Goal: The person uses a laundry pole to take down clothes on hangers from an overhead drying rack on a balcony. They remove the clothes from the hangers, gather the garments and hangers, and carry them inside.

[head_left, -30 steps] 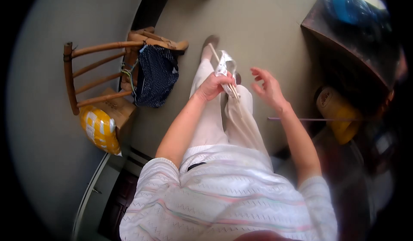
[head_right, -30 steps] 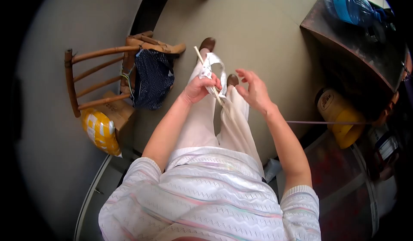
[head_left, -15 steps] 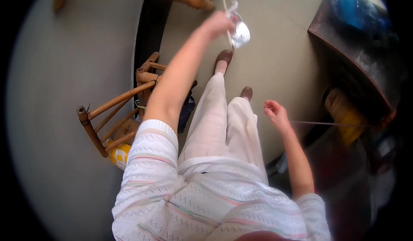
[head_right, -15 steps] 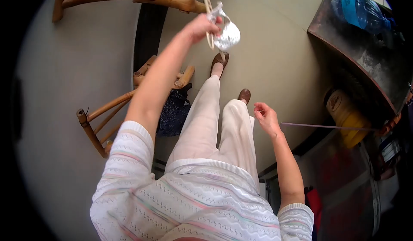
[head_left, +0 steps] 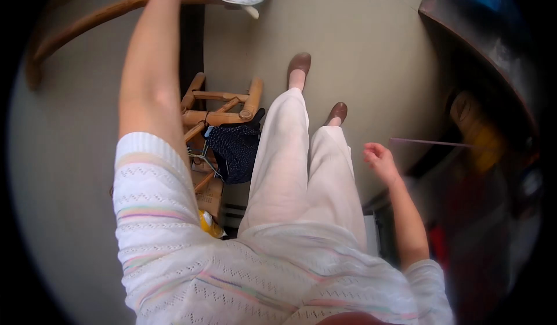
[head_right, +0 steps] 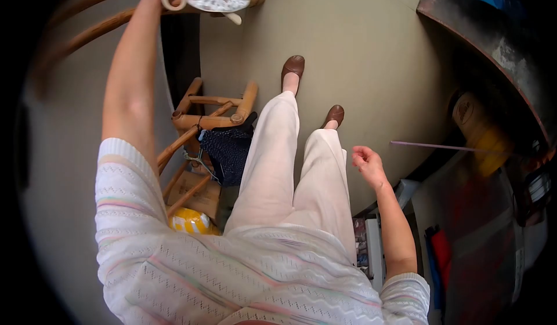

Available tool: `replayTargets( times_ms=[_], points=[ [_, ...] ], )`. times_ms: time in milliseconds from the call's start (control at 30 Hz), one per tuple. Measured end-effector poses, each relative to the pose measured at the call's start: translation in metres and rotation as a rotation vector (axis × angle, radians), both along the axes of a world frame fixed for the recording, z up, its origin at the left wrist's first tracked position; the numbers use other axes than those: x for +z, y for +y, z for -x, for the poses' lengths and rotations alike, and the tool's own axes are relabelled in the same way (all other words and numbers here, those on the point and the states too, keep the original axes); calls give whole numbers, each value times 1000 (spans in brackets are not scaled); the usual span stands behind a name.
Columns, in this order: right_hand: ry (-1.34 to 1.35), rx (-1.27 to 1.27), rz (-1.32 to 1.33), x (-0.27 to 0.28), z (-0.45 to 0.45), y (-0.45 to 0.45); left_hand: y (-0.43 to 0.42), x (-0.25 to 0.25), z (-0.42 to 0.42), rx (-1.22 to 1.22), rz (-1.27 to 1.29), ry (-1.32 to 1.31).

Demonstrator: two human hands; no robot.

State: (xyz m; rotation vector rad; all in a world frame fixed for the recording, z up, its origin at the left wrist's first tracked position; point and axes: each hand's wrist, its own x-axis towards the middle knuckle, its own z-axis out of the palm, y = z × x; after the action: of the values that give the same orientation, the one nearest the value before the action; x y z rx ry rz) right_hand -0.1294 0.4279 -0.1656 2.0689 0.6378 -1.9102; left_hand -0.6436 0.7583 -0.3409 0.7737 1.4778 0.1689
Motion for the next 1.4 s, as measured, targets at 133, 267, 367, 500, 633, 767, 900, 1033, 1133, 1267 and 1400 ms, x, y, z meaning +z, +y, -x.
replayTargets(
  times_ms=[133,267,367,500,633,767,900,1033,1133,1267,1400],
  points=[
    [-7,-52,31,-15,-23,-22,12,-21,53,-272,-239,323],
    [-49,-184,102,0,-43,-20,21,-54,74,-476,-339,509],
    [-112,-265,152,3,-74,-54,18,-67,80,-597,-377,655],
    [-289,-330,179,7,-147,-99,6,-50,73,-731,-435,861],
    [-464,-437,112,7,-240,-125,-29,-14,51,-813,-590,1070],
    [-640,-534,-127,-10,-374,-131,-124,47,-16,-802,-744,1149],
    [-748,-586,-372,-50,-514,-93,-273,86,-109,-685,-567,1084],
    [-764,-519,-451,-68,-608,-33,-452,89,-206,-494,-6,775],
    [-757,-489,-319,-85,-656,-17,-513,107,-327,-531,228,605],
    [-637,-542,-491,-102,-660,-8,-502,145,-475,-459,197,429],
    [-546,-551,-525,-126,-666,-40,-486,166,-563,-376,64,344]
  ],
)
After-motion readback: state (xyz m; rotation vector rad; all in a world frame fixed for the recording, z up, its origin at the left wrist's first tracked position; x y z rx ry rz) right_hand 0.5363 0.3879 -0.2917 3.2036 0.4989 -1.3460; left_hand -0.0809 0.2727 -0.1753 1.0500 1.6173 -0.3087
